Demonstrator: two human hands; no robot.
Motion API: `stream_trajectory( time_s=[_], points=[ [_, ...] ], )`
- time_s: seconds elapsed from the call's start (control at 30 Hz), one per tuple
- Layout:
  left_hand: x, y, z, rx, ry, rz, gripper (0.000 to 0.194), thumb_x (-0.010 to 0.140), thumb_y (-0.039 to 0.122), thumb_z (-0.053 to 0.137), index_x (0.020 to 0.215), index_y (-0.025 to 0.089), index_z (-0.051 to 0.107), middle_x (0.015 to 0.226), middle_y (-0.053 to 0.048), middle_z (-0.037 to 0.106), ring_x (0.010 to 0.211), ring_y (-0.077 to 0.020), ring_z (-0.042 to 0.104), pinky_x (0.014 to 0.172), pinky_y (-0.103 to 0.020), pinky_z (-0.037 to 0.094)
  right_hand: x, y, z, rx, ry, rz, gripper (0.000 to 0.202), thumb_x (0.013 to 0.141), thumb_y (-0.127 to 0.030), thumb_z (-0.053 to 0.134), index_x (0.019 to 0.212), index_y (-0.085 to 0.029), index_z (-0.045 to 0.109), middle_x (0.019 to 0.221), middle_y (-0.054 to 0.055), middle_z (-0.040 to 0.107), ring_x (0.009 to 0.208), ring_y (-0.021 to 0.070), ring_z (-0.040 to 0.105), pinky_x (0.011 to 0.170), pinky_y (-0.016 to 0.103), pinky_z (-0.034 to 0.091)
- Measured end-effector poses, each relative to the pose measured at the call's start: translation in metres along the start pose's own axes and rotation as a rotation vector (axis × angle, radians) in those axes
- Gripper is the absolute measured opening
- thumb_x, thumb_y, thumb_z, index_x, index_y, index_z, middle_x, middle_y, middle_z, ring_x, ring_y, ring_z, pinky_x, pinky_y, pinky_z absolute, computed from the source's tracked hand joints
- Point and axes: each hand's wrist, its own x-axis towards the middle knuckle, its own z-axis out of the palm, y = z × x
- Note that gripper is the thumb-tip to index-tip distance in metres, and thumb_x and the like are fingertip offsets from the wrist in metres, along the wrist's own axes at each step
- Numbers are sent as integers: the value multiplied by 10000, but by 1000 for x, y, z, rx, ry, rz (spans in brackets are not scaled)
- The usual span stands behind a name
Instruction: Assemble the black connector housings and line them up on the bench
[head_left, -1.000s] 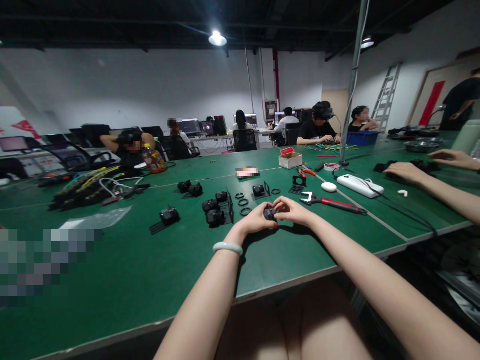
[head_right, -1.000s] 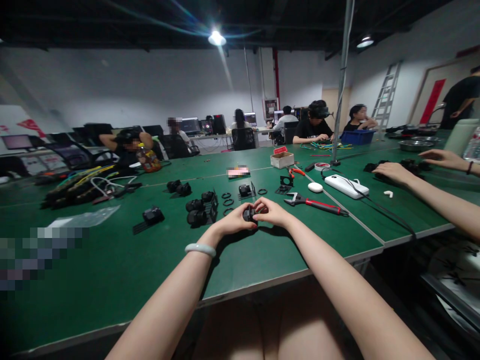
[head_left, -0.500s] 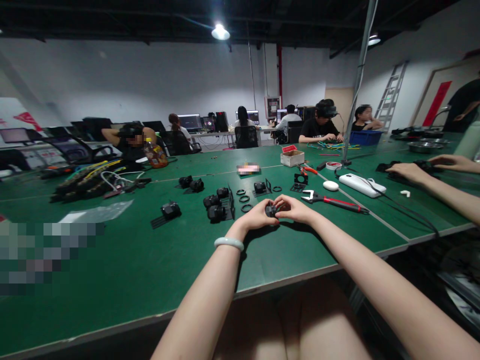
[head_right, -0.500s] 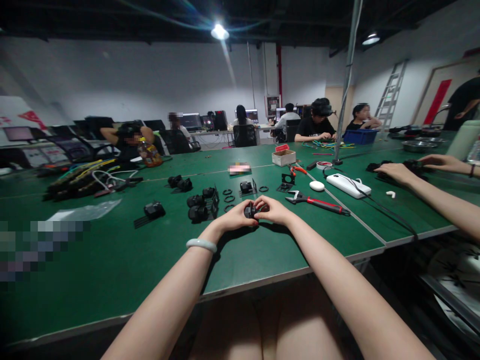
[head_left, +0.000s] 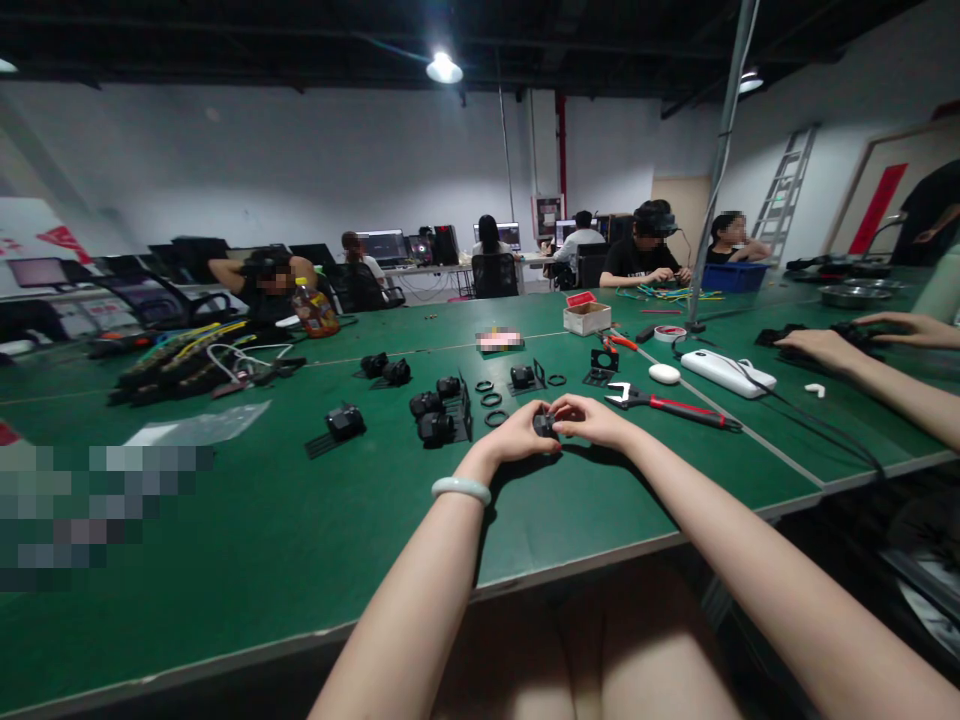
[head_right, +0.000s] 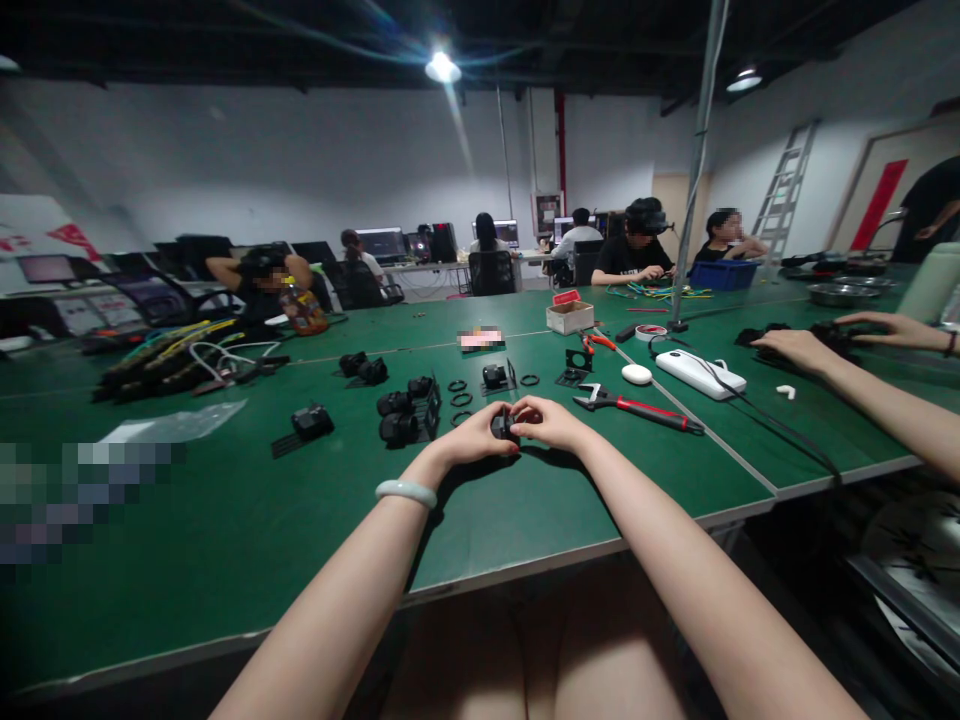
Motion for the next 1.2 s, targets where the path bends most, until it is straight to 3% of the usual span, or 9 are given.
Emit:
stream_trajectory(
  time_s=[0.4, 0.9, 1.2],
  points=[
    [-1, 2, -1, 18, -6, 15, 508, 509, 276, 606, 974, 157, 439, 864, -16, 512, 759, -142, 482, 671, -258, 394, 0, -3, 0, -20, -3, 31, 309, 665, -314, 519, 921, -142, 511, 872, 52, 556, 745, 130, 517, 642, 245, 418],
    [-1, 1, 0, -6, -30, 27, 522, 509, 274, 618, 978, 148, 425, 881, -24, 510, 768, -136, 482, 663, -242, 397, 3, 6, 2, -170, 50, 91, 368, 704, -439, 420, 840, -124, 554, 674, 24, 544, 558, 94, 480, 542, 210, 376],
    [-3, 0, 2, -5, -22, 3, 540, 509, 289, 619, 992, 154, 420, 867, -21, 513, 757, -130, 481, 655, -243, 403, 3, 9, 5, -171, 59, 100, 374, 702, -452, 411, 819, -125, 549, 681, 23, 546, 560, 93, 484, 544, 206, 382]
  ],
)
